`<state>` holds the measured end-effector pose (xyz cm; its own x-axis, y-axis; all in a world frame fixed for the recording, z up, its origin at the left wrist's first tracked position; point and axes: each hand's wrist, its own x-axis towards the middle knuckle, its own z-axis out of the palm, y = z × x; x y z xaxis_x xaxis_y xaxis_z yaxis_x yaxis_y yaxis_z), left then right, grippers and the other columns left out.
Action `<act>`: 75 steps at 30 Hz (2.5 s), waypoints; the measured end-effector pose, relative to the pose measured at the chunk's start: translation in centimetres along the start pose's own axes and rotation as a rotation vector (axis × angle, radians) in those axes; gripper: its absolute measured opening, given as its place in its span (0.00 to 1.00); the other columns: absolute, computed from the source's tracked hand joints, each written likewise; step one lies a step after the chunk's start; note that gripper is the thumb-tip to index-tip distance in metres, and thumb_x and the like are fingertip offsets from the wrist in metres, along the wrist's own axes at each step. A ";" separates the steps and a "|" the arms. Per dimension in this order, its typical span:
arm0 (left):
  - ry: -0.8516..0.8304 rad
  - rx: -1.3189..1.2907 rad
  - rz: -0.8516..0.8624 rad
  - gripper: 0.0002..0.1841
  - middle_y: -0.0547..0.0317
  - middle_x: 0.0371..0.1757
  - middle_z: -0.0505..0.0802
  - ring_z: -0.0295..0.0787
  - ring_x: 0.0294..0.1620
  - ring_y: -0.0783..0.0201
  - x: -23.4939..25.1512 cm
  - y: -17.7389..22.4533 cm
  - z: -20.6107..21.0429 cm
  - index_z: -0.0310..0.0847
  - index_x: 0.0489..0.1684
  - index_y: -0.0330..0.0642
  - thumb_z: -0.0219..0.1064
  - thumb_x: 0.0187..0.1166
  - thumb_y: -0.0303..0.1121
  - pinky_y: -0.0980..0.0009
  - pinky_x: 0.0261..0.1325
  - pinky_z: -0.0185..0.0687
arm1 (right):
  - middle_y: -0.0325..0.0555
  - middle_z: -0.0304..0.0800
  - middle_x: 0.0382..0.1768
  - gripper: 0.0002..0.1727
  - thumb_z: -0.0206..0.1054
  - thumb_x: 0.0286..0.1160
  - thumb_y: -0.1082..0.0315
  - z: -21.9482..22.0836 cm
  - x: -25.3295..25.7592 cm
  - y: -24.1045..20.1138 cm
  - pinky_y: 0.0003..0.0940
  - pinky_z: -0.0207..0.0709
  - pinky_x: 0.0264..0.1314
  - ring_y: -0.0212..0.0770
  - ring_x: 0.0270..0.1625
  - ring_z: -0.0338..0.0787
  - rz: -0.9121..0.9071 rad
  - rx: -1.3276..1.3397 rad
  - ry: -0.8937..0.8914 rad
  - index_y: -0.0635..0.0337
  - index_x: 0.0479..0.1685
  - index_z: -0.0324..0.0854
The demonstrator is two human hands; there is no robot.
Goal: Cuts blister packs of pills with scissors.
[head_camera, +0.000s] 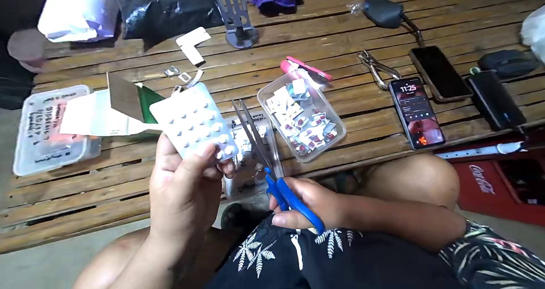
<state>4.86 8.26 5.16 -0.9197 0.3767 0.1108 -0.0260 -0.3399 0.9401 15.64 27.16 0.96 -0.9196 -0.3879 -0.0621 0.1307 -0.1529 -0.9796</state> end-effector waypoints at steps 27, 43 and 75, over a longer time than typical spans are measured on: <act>-0.019 -0.023 0.046 0.12 0.58 0.51 0.95 0.95 0.42 0.66 1.3 -1.1 0.7 0.77 0.62 0.48 0.60 0.84 0.30 0.68 0.45 0.93 | 0.26 0.82 0.35 0.26 0.64 0.79 0.38 -1.0 -0.8 0.9 0.16 0.78 0.41 0.17 0.38 0.82 0.071 -0.129 0.035 0.53 0.55 0.77; -0.150 0.034 0.143 0.09 0.63 0.41 0.95 0.94 0.36 0.69 0.8 -2.0 1.2 0.79 0.58 0.45 0.61 0.85 0.28 0.69 0.44 0.93 | 0.27 0.81 0.33 0.28 0.69 0.73 0.37 -0.9 -1.4 -0.3 0.12 0.74 0.34 0.16 0.33 0.79 0.085 -0.371 0.073 0.53 0.53 0.79; -0.143 0.082 0.155 0.09 0.61 0.40 0.95 0.94 0.37 0.68 1.0 -2.5 1.1 0.78 0.58 0.42 0.60 0.85 0.26 0.68 0.44 0.93 | 0.31 0.81 0.32 0.28 0.66 0.74 0.36 -1.2 -1.0 0.4 0.17 0.74 0.36 0.19 0.33 0.79 0.076 -0.504 0.174 0.54 0.47 0.81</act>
<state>4.46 10.42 3.30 -0.8449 0.4458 0.2955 0.1487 -0.3348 0.9305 16.14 28.56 0.40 -0.9678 -0.2182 -0.1254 0.0445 0.3420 -0.9387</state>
